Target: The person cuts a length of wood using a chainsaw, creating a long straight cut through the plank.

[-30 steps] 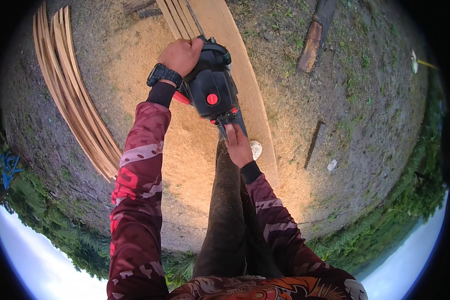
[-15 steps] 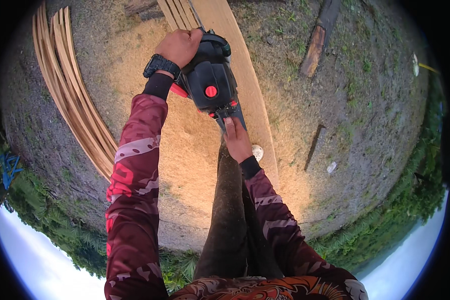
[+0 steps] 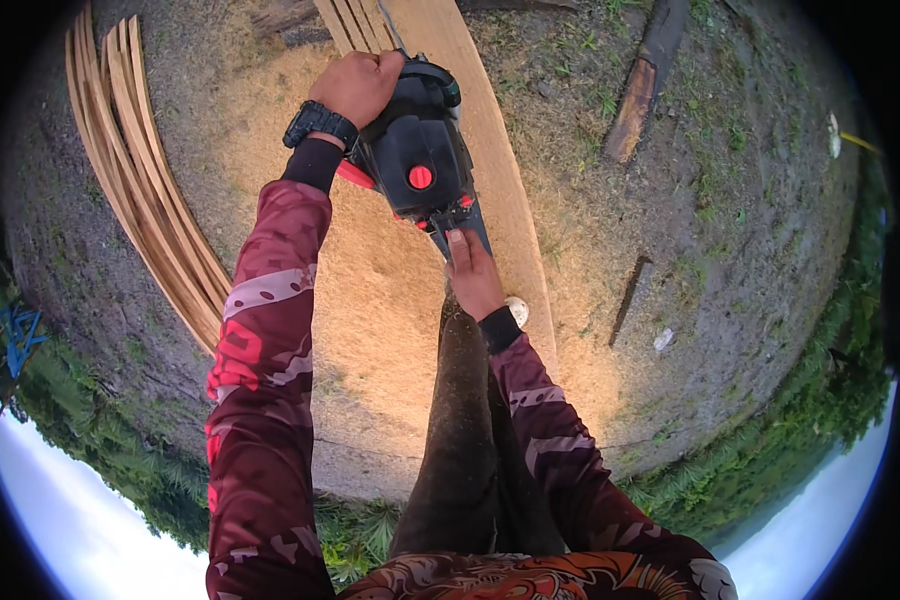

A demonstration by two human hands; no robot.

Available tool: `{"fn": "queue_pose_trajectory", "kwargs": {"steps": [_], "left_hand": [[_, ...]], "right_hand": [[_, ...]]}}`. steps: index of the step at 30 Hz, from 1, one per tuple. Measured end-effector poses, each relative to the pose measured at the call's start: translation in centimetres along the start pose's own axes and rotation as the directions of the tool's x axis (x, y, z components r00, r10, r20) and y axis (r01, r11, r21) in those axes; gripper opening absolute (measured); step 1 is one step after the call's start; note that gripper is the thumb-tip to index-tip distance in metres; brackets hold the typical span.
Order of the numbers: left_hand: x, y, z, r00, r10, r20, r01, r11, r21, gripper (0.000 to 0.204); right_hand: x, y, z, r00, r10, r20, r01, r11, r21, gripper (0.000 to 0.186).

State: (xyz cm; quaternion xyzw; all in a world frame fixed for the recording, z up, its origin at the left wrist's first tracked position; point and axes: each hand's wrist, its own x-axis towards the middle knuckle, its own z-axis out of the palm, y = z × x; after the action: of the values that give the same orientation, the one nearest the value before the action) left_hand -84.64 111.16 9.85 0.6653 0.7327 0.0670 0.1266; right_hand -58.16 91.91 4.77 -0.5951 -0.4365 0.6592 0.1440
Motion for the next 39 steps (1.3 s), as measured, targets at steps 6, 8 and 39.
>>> {"fn": "queue_pose_trajectory", "kwargs": {"steps": [6,8,39], "left_hand": [[0.8,0.0,-1.1,0.999,-0.014,0.042,0.014,1.000,-0.002,0.050],[1.6,0.7,-2.1,0.997,-0.036,0.066,0.037,0.999,-0.024,0.049],[-4.8,7.0,-6.4,0.911,-0.372,0.175,0.398,0.906,-0.144,0.057]], "right_hand": [[0.8,-0.4,0.2,1.000,-0.004,-0.001,0.004,1.000,-0.001,0.046],[1.3,-0.4,-0.1,0.996,-0.075,-0.041,0.074,0.997,-0.026,0.046],[-9.0,-2.7,-3.2,0.996,0.086,0.026,-0.083,0.994,-0.075,0.050]]}}
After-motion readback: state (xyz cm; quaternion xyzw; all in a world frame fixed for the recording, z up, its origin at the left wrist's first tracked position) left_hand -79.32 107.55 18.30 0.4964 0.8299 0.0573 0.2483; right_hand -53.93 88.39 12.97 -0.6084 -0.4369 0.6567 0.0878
